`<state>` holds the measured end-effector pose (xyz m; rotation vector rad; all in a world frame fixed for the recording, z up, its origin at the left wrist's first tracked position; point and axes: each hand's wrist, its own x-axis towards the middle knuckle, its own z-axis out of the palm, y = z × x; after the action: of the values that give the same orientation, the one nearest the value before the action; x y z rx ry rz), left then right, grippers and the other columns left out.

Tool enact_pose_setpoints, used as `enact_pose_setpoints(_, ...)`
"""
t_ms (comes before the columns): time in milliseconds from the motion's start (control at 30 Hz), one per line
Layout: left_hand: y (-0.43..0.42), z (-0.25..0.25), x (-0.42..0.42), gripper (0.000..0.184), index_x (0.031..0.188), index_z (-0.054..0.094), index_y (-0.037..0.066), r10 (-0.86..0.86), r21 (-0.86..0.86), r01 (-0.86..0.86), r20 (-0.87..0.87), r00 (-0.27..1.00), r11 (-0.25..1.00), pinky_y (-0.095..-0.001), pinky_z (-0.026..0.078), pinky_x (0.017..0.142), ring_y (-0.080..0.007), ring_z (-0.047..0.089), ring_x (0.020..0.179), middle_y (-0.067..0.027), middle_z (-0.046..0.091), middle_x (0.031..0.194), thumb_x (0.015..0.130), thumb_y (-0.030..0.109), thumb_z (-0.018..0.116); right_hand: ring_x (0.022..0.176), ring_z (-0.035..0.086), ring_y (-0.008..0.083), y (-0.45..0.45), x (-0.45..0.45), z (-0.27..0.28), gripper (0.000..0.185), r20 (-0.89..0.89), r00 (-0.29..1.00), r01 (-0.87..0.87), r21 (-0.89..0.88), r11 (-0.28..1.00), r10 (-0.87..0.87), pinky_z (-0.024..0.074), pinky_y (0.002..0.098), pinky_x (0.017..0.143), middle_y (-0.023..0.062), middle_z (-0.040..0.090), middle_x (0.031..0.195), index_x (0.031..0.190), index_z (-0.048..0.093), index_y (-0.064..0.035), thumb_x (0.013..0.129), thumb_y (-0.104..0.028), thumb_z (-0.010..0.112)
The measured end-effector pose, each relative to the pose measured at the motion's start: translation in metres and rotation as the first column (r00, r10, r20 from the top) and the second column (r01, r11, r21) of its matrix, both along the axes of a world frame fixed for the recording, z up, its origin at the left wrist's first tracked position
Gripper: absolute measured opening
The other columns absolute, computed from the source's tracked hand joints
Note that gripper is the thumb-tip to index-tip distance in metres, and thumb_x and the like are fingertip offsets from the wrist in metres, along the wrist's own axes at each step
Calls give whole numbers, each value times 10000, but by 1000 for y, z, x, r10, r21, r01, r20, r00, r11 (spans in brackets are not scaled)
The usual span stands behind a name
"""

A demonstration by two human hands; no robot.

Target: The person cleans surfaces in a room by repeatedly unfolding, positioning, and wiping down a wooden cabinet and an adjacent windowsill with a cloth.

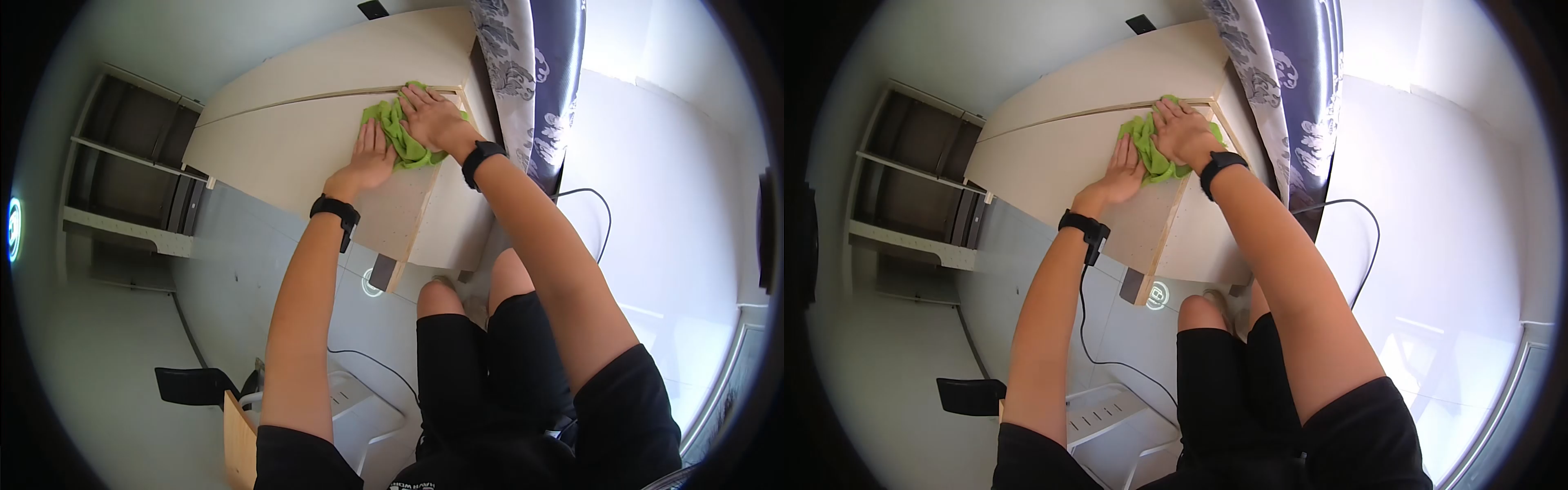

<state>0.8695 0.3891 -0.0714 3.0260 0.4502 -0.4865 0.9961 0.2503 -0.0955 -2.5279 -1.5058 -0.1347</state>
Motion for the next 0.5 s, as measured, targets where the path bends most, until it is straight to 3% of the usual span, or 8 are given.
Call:
enact_pose_setpoints(233,28,-7,38,717,1513,17,-74,4,4,-4,78,997,1000,-411,49,1213,-350,-34,1494,-228,-29,1604,1022,389,260,1478,205,211,12,16,-2,550,-33,999,40,88,995,-37,141,370,1214,107,282,1578,1466,356,-3,1011,-295,258)
enact_pose_setpoints(333,30,-11,44,736,1511,25,-78,-35,106,29,52,998,994,-414,56,1212,-363,-21,1492,-236,-14,1601,1014,383,312,1470,234,246,15,16,-9,529,27,999,33,217,976,-39,191,385,1206,137,312,1560,1442,405,4,973,-237,354)
enact_pose_setpoints(433,31,-18,41,744,1510,33,-80,-20,117,9,93,995,993,-419,60,1211,-372,-7,1490,-237,-3,1601,1005,373,338,1467,243,241,13,12,-8,527,140,989,15,163,987,-38,190,380,1207,129,323,1555,1433,415,10,949,-193,368)
enact_pose_setpoints(500,25,-21,35,738,1511,38,-78,1,110,-13,114,993,994,-422,62,1211,-375,-1,1489,-236,2,1601,1002,361,342,1464,250,225,14,4,-9,502,64,998,0,176,984,-11,181,377,1207,103,330,1556,1422,439,-8,970,-193,322)
